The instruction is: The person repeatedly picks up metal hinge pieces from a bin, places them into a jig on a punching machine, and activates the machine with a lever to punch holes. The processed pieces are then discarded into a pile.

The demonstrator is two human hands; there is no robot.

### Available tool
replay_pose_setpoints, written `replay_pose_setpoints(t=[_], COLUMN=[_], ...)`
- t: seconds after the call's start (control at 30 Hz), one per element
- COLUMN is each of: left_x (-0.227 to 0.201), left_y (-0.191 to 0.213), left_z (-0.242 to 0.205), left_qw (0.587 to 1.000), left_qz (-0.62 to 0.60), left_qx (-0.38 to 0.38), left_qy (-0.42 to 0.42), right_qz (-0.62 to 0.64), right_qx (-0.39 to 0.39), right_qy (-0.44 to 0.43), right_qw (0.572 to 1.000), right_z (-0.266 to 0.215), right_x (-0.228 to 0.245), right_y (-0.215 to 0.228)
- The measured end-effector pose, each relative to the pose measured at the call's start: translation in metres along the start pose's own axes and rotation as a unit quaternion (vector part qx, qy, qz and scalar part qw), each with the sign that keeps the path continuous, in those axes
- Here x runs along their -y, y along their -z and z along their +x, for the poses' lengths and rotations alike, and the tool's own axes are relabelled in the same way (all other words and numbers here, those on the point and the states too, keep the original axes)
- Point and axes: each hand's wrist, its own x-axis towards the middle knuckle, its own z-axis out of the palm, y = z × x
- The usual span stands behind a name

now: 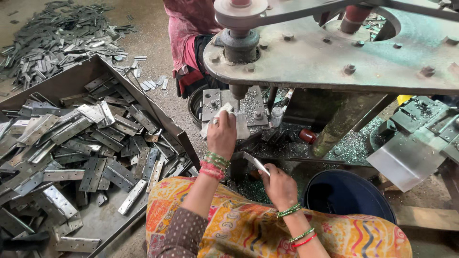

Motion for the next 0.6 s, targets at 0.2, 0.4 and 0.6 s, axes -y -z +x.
replay_pose_setpoints(t=[0.2, 0.4, 0.6], left_x=[0.012, 0.003, -0.014], left_y=[-0.025, 0.007, -0.018], left_z=[-0.007, -0.038, -0.021], left_qw=[0.988, 0.991, 0.996], left_qz=[0.018, -0.016, -0.076], left_qx=[0.155, 0.129, 0.036], left_qy=[-0.002, 0.039, 0.040], right_qz=[0.015, 0.017, -0.011], right_qx=[-0.028, -0.029, 0.015], right_qy=[0.013, 0.011, -0.001], right_qw=[0.999, 0.999, 1.000], right_z=[0.003, 0.002, 0.001], right_x=[-0.004, -0.001, -0.004], right_y=[-0.005, -0.003, -0.005])
